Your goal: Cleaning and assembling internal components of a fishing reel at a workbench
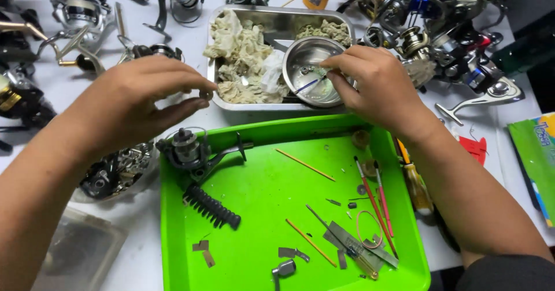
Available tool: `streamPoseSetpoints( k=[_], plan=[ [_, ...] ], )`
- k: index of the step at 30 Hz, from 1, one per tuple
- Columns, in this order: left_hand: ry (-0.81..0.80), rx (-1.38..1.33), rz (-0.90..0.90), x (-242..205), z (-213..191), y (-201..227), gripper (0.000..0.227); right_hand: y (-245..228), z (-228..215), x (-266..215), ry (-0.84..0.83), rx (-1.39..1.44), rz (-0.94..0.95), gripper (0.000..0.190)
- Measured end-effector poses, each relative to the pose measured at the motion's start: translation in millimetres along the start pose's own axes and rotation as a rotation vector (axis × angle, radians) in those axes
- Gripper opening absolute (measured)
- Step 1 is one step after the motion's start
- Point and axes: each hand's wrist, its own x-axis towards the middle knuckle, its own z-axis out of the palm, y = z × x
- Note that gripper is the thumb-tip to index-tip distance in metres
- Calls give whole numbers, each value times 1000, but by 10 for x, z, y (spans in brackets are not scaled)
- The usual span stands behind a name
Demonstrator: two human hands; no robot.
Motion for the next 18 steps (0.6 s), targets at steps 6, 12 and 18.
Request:
streamPoseSetpoints(
  k=[6,12,18],
  plan=[
    [86,-55,52,78,297,-29,22,78,-28,-70,-78,63,62,22],
    [100,-193,-27,235,435,106,22,220,97,15,-99,79,92,18],
    [96,-243,-64,413,638,228,26,233,217,145,-143,137,86,23]
  ],
)
